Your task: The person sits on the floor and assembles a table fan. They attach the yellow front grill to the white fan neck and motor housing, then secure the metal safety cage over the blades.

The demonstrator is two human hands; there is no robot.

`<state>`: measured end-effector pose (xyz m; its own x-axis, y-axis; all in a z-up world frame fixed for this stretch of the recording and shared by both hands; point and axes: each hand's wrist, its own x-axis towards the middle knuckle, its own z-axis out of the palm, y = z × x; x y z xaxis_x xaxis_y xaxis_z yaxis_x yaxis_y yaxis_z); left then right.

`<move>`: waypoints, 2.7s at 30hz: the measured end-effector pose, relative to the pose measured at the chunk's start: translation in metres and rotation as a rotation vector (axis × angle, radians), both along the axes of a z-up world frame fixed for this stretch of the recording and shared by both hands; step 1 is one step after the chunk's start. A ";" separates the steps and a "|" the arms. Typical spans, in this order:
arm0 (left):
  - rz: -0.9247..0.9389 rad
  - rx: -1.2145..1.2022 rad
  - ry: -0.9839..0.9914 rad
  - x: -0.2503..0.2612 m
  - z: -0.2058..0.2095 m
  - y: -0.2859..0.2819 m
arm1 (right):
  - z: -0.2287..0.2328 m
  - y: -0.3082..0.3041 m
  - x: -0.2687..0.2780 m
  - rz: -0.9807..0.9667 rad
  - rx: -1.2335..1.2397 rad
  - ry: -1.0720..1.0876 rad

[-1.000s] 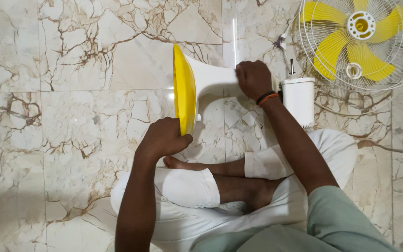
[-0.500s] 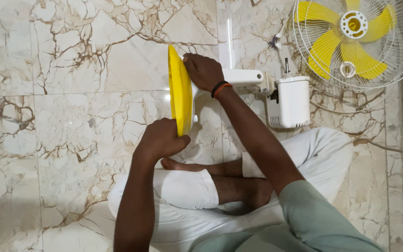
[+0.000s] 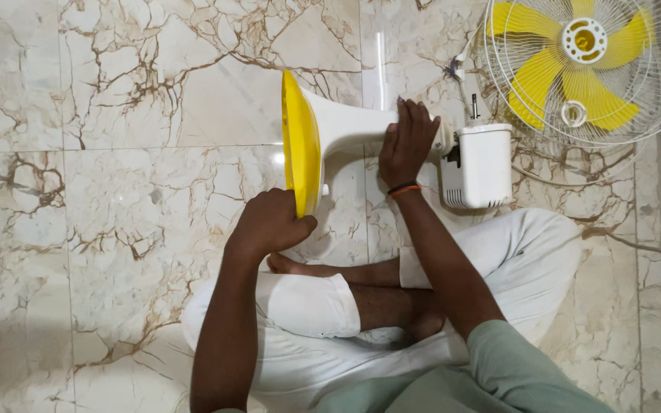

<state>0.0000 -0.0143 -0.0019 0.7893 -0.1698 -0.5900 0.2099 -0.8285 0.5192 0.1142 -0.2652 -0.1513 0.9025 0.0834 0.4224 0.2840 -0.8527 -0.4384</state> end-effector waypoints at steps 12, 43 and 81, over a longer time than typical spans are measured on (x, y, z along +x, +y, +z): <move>0.374 -0.266 -0.150 0.013 0.006 0.008 | 0.032 0.028 0.015 0.661 -0.186 0.096; 0.769 -0.444 -0.480 0.130 -0.006 -0.001 | -0.005 0.021 0.047 0.365 -0.279 0.022; 0.595 -0.615 -0.336 0.058 -0.054 0.023 | 0.025 0.004 0.002 0.407 -0.161 0.029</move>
